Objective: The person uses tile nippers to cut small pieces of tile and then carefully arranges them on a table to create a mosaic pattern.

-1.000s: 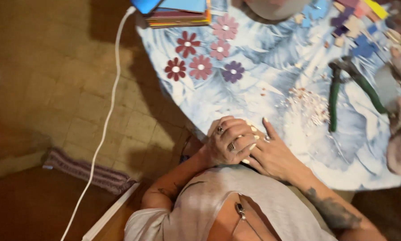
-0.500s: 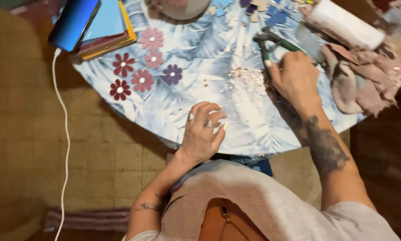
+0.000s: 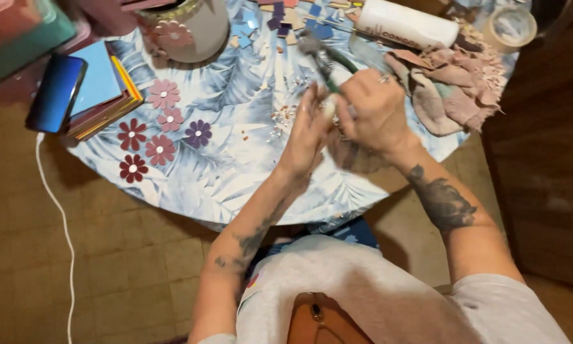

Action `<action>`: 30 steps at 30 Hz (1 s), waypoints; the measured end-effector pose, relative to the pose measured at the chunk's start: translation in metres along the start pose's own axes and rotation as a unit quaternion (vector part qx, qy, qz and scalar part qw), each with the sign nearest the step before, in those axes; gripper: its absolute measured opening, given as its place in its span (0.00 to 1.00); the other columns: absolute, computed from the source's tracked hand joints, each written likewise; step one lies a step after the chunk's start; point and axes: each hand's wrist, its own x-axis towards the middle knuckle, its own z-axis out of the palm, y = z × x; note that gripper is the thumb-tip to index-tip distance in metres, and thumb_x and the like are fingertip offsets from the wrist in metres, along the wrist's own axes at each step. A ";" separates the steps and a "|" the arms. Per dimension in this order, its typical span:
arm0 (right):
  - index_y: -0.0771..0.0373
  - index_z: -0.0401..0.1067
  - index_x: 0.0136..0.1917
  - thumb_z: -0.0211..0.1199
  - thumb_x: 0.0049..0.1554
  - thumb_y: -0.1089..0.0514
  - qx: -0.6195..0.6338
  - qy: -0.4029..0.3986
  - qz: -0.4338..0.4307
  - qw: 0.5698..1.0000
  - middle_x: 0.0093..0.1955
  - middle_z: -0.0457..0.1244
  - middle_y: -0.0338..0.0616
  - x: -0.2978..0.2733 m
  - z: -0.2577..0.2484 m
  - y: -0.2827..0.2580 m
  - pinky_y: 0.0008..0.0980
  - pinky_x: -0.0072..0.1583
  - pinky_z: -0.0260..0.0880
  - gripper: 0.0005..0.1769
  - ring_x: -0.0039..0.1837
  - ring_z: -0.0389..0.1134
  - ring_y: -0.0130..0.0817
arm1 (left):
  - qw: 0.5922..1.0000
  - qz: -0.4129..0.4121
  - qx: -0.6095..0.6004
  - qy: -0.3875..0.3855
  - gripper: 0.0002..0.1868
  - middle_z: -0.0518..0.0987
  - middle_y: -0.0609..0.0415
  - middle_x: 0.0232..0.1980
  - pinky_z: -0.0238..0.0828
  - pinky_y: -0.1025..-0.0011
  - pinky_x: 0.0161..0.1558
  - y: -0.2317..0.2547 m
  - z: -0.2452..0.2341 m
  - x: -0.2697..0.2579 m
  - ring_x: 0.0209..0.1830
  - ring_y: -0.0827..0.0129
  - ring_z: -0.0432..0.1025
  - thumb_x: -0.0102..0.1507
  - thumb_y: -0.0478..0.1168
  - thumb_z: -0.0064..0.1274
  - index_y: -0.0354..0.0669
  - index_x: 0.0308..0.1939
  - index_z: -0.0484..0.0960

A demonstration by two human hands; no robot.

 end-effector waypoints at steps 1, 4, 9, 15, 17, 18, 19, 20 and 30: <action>0.56 0.58 0.29 0.48 0.51 0.55 -0.006 0.028 -0.034 0.999 0.30 0.51 0.36 0.003 -0.008 -0.011 0.30 0.37 0.56 0.10 0.34 0.58 0.37 | 0.997 0.008 -0.060 0.037 0.35 0.44 0.32 0.64 0.42 0.55 0.61 -0.009 0.004 0.012 0.63 0.42 0.42 0.60 0.47 0.41 0.31 0.62 0.43; 0.57 0.62 0.36 0.47 0.51 0.56 0.023 0.032 -0.088 0.995 0.37 0.54 0.39 0.004 -0.026 -0.022 0.33 0.44 0.51 0.05 0.44 0.57 0.39 | 0.987 0.012 -0.130 0.089 0.31 0.49 0.39 0.64 0.44 0.65 0.63 -0.013 0.012 0.016 0.64 0.55 0.46 0.62 0.48 0.37 0.31 0.61 0.50; 0.57 0.64 0.49 0.46 0.50 0.70 0.147 -0.049 -0.047 0.987 0.38 0.61 0.40 0.003 -0.066 0.023 0.45 0.63 0.60 0.15 0.23 0.50 0.23 | 0.988 0.100 -0.115 0.022 0.21 0.38 0.52 0.69 0.43 0.56 0.68 0.023 0.002 0.001 0.68 0.53 0.44 0.66 0.33 0.29 0.46 0.63 0.50; 0.46 0.51 0.66 0.53 0.41 0.45 -0.093 -0.358 0.112 0.922 0.62 0.43 0.57 -0.041 -0.054 0.098 0.63 0.51 0.47 0.38 0.60 0.45 0.56 | 0.959 0.250 0.123 0.046 0.25 0.46 0.53 0.70 0.30 0.47 0.74 0.057 -0.021 -0.012 0.74 0.62 0.39 0.67 0.53 0.29 0.50 0.65 0.49; 0.50 0.52 0.68 0.57 0.43 0.55 -0.111 -0.317 0.065 0.940 0.59 0.47 0.56 -0.045 -0.051 0.097 0.46 0.35 0.65 0.39 0.51 0.52 0.52 | 0.956 0.233 0.175 0.020 0.23 0.50 0.49 0.69 0.38 0.62 0.76 0.068 -0.020 -0.007 0.73 0.62 0.43 0.69 0.50 0.25 0.46 0.65 0.47; 0.50 0.52 0.68 0.57 0.43 0.55 -0.106 -0.318 0.062 0.940 0.59 0.47 0.56 -0.048 -0.049 0.099 0.46 0.35 0.65 0.39 0.51 0.52 0.52 | 0.956 0.230 0.178 0.024 0.23 0.50 0.49 0.69 0.38 0.62 0.76 0.062 -0.022 -0.001 0.73 0.62 0.43 0.69 0.50 0.25 0.46 0.65 0.47; 0.52 0.55 0.66 0.59 0.42 0.57 -0.114 -0.282 0.036 0.952 0.58 0.48 0.56 -0.052 -0.046 0.101 0.43 0.34 0.66 0.37 0.52 0.53 0.50 | 0.967 0.202 0.155 0.019 0.24 0.49 0.48 0.69 0.36 0.63 0.75 0.055 -0.023 0.006 0.73 0.61 0.42 0.68 0.48 0.26 0.41 0.64 0.47; 0.55 0.58 0.64 0.60 0.42 0.60 -0.122 -0.243 0.011 0.962 0.57 0.49 0.56 -0.055 -0.044 0.103 0.39 0.33 0.67 0.36 0.53 0.53 0.48 | 0.976 0.174 0.133 0.012 0.25 0.49 0.46 0.68 0.34 0.64 0.74 0.049 -0.025 0.013 0.73 0.59 0.41 0.67 0.47 0.27 0.36 0.63 0.47; 0.40 0.60 0.70 0.62 0.48 0.44 -0.270 -0.143 -0.123 0.944 0.59 0.52 0.36 -0.002 -0.120 0.007 0.17 0.34 0.63 0.36 0.53 0.57 0.26 | 0.969 0.232 -0.043 0.066 0.22 0.50 0.51 0.70 0.36 0.69 0.77 0.054 -0.065 -0.004 0.74 0.65 0.41 0.69 0.44 0.26 0.39 0.65 0.51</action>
